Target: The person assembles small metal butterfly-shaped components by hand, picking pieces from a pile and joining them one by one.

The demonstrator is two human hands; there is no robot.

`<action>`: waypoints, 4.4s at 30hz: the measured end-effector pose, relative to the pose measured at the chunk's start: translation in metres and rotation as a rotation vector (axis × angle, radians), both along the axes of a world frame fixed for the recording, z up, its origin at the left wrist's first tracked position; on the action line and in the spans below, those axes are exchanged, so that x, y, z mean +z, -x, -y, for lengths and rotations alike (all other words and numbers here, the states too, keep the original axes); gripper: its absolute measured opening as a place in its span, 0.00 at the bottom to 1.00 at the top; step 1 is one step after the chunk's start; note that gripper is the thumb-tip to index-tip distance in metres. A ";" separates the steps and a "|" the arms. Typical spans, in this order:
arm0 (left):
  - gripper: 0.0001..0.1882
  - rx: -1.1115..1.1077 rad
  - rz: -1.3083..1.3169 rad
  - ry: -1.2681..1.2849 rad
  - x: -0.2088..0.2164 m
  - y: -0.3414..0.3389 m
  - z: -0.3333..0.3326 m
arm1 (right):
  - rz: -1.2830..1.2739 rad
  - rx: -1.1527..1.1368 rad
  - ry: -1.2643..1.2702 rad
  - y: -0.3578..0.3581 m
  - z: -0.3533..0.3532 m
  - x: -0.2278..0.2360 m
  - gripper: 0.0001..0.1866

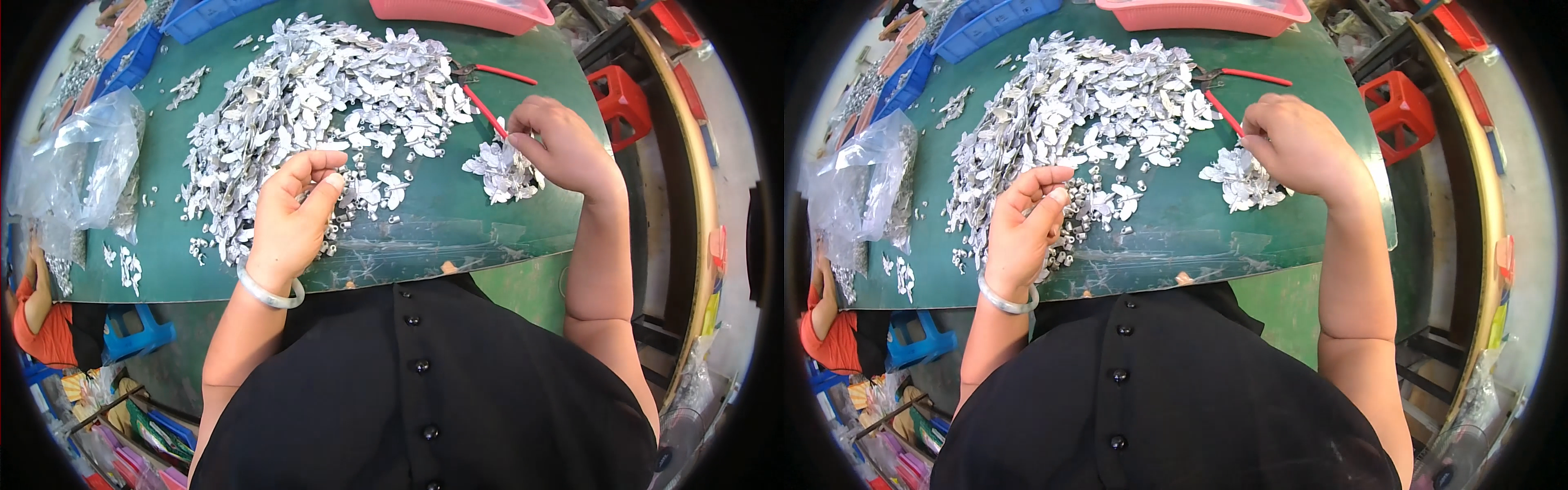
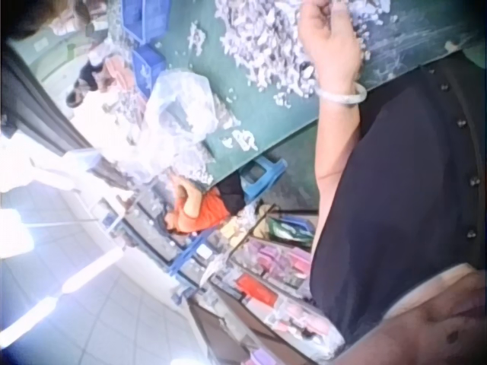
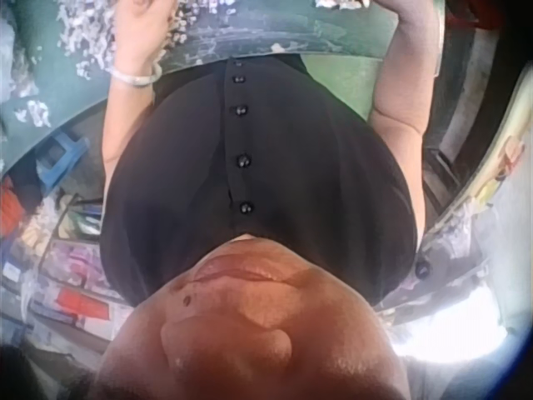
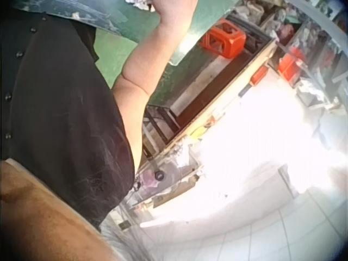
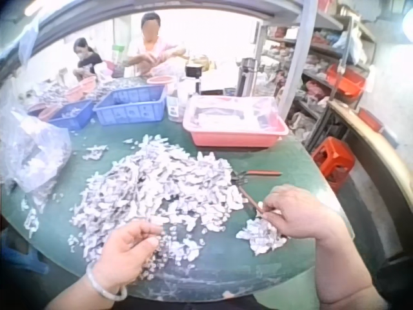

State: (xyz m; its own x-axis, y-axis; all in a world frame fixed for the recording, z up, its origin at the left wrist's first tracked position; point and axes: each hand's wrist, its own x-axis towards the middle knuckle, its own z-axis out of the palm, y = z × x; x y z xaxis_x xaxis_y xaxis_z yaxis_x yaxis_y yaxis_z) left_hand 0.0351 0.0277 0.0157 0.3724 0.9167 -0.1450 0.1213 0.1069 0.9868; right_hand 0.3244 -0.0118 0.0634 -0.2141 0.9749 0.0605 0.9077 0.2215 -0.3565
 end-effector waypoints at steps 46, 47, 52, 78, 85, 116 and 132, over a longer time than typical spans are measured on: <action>0.15 -0.481 -0.426 -0.713 -0.010 -0.005 0.038 | -0.343 0.224 0.007 0.088 0.028 -0.059 0.08; 0.15 -0.483 -0.508 -0.764 -0.013 -0.005 0.038 | -0.343 0.222 0.006 0.089 0.028 -0.059 0.08; 0.16 -0.427 -0.546 -0.776 -0.015 -0.010 0.043 | -0.289 0.198 -0.020 0.092 0.029 -0.061 0.06; 0.12 -0.360 -0.566 -0.732 -0.012 -0.007 0.040 | -0.339 0.143 -0.058 0.088 0.041 -0.060 0.08; 0.09 -0.326 -0.472 -0.601 -0.011 -0.009 0.037 | -0.437 0.114 -0.023 0.090 0.043 -0.063 0.06; 0.19 -0.212 0.402 0.311 -0.006 0.000 0.031 | -1.203 -0.153 0.091 0.111 0.039 -0.059 0.05; 0.07 -0.044 0.804 0.673 -0.014 0.008 0.016 | -0.238 0.042 -0.265 0.100 0.013 -0.062 0.04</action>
